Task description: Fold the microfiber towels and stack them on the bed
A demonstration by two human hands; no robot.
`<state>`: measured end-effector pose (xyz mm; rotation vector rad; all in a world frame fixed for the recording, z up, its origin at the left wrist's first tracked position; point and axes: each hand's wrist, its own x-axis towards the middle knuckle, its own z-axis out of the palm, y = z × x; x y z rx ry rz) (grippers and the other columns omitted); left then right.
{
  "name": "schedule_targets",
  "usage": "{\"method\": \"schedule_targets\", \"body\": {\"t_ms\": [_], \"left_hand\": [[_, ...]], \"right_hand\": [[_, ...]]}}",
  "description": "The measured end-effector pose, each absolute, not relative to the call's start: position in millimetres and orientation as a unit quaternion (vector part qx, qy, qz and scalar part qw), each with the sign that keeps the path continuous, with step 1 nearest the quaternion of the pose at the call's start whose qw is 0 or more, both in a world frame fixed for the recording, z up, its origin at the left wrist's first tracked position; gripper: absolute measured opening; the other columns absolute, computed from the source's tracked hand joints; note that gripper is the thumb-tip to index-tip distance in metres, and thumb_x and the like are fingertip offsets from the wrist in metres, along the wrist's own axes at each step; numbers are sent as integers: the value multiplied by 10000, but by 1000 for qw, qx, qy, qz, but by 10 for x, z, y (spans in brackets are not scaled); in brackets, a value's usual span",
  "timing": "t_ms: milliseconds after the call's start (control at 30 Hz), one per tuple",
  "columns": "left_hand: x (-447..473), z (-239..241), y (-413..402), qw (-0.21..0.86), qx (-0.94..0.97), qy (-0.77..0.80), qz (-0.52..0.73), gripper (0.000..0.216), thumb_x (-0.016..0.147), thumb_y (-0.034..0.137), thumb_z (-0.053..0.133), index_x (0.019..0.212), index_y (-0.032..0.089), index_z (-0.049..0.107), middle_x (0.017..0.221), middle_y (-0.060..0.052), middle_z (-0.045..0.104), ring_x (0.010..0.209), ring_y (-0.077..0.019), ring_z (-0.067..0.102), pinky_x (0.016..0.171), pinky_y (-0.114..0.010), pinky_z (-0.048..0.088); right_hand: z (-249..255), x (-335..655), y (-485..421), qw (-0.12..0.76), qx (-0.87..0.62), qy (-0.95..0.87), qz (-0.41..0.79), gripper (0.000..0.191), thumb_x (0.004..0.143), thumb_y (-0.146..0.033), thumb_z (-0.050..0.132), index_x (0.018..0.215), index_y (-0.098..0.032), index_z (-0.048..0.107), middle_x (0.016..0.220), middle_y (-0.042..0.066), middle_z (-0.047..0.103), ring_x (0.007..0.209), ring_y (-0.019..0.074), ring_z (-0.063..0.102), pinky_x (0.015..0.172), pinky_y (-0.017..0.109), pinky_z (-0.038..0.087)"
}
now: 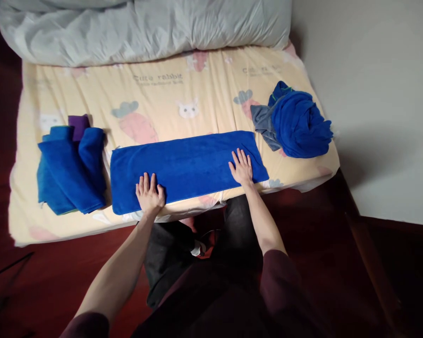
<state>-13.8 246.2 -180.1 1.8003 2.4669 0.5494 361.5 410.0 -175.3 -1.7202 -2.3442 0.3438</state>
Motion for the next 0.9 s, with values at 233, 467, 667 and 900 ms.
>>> {"method": "schedule_targets", "body": {"t_ms": [233, 467, 667, 900], "left_hand": [[-144, -1806, 2458, 22, 581, 794, 179, 601, 1013, 334, 400, 1597, 193, 394, 1703, -121, 281, 1584, -307, 227, 1276, -580, 190], [-125, -1766, 2462, 29, 574, 800, 172, 601, 1015, 326, 396, 1601, 190, 388, 1706, -112, 273, 1590, -295, 212, 1283, -571, 170], [-132, -1742, 2474, 40, 567, 804, 178, 604, 1012, 321, 403, 1600, 182, 389, 1702, -111, 285, 1593, -284, 205, 1293, -547, 156], [-142, -1722, 2473, 58, 565, 804, 177, 601, 1023, 328, 370, 1605, 176, 379, 1720, -102, 232, 1606, -271, 156, 1306, -530, 119]], "right_hand": [[-1808, 4099, 4215, 78, -618, -779, 71, 619, 1082, -409, 305, 1649, -165, 259, 1738, 89, 165, 1607, 231, 119, 1303, 513, 104], [-1830, 4334, 4283, 50, -647, -759, 43, 625, 1084, -408, 272, 1652, -148, 242, 1733, 104, 185, 1604, 229, 126, 1293, 512, 136], [-1677, 3915, 4123, 64, -680, -731, 11, 623, 1061, -343, 304, 1632, -94, 281, 1722, 183, 166, 1600, 329, 93, 1243, 687, 76], [-1731, 2694, 3283, 157, -605, -777, 78, 626, 1056, -374, 283, 1652, -185, 260, 1731, 128, 173, 1610, 295, 90, 1264, 650, 86]]}}
